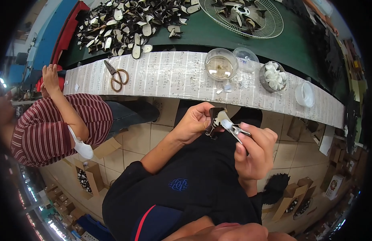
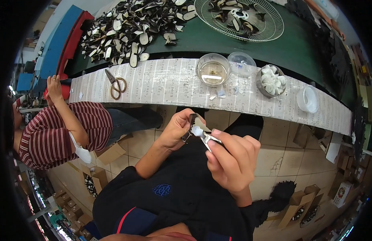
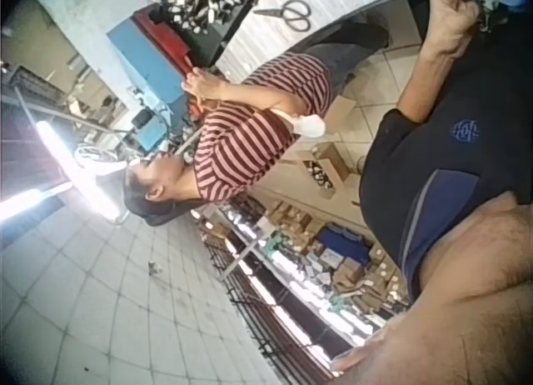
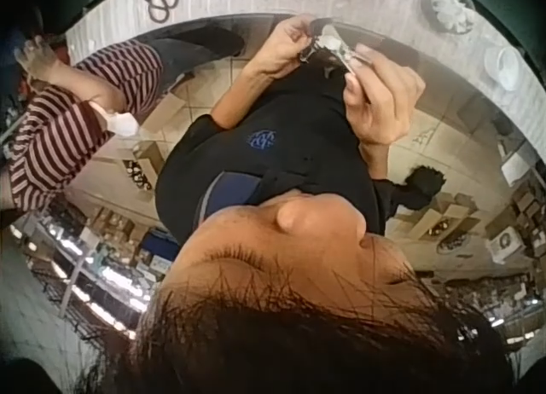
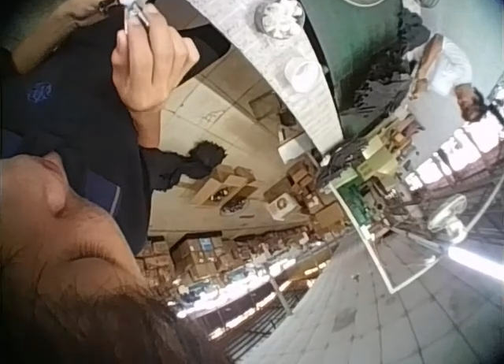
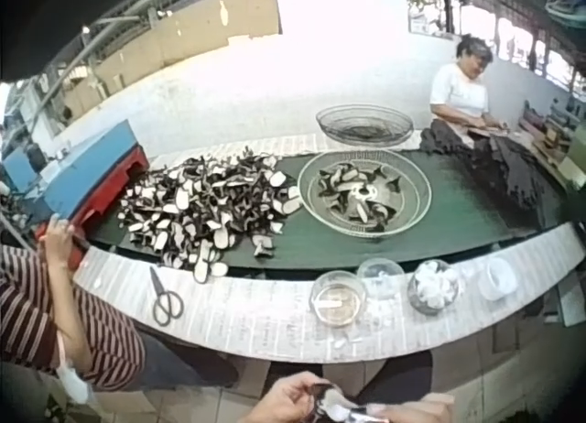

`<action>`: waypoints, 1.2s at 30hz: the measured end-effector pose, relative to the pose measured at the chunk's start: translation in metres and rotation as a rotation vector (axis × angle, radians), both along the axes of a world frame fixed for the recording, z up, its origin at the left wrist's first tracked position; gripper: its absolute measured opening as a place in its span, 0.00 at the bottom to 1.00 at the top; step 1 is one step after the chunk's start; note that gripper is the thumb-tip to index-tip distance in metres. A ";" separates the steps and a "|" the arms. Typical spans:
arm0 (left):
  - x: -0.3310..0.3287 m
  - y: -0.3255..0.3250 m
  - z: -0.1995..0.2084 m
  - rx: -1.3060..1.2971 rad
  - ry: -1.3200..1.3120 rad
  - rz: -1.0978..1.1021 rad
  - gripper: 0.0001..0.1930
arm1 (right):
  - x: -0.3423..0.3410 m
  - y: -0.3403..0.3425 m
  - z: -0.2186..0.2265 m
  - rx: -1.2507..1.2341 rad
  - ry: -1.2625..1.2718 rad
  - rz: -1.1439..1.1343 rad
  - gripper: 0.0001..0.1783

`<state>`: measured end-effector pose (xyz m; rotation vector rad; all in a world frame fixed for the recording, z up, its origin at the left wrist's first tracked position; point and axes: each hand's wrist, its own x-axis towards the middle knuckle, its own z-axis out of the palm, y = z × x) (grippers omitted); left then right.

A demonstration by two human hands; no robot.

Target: Apply adhesive and assemble small shoe components at a production workbench.

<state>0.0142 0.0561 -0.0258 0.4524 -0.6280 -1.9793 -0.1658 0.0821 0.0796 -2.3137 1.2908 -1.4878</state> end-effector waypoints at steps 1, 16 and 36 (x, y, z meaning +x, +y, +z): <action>0.000 0.002 0.002 0.007 -0.009 0.001 0.17 | 0.000 0.002 -0.001 -0.017 -0.083 0.034 0.08; -0.012 0.004 -0.001 -0.042 0.616 -0.158 0.06 | -0.009 0.029 -0.018 -0.280 -0.478 -0.200 0.14; -0.011 -0.002 0.006 -0.245 0.118 0.005 0.06 | 0.001 0.018 -0.004 -0.228 0.292 0.076 0.05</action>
